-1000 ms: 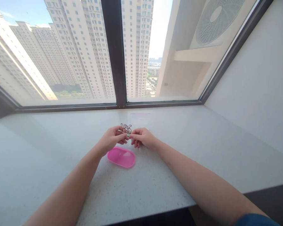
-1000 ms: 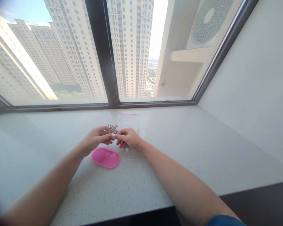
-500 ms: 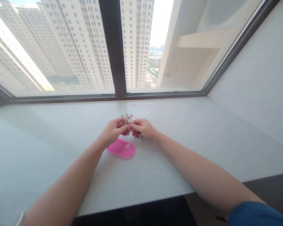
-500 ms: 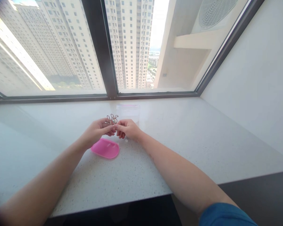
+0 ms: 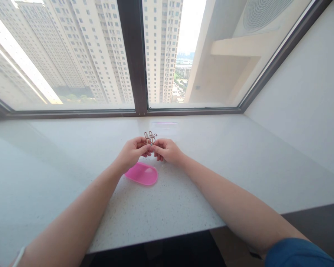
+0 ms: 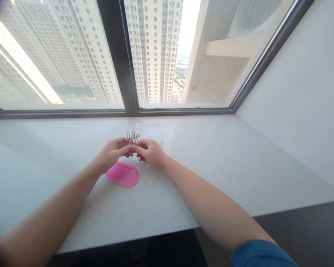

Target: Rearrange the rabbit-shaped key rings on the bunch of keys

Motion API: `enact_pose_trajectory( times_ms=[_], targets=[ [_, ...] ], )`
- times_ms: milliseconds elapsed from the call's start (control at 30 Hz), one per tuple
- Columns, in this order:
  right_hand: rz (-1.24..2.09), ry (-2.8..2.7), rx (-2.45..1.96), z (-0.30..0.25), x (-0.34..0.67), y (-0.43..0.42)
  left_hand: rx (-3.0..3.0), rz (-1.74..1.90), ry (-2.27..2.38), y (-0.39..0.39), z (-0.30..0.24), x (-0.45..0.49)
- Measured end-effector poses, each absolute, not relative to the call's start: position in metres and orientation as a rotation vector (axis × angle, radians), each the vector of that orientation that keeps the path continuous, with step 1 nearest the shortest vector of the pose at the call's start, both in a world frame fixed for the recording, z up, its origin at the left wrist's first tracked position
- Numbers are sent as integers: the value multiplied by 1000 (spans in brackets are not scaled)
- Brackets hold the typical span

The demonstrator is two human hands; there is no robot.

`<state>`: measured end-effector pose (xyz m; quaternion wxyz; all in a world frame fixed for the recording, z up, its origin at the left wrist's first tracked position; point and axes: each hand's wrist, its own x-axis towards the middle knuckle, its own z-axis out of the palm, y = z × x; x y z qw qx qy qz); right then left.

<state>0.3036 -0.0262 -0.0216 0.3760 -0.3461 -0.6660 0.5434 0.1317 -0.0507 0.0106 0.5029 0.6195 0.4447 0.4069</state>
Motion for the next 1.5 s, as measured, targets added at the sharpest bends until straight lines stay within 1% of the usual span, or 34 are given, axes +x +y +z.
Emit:
enact_pose_trajectory(
  times_ms=[167,733,1200,1367,1500],
  targets=[
    [1342,-1701,-895,-21,304,-26,1452,985,1066,-50,9,132],
    [1403,-1595,-893,-23,303,-26,1377,920,1046,-52,10,131],
    [1356,-1593,-853,-19,303,-28,1349,973,1021,-55,13,133],
    [1380,-1582,-848,-19,304,-28,1364,989,1046,-54,12,133],
    [1468,-1606,-824,-20,304,-28,1379,971,1055,-55,14,134]
  ],
)
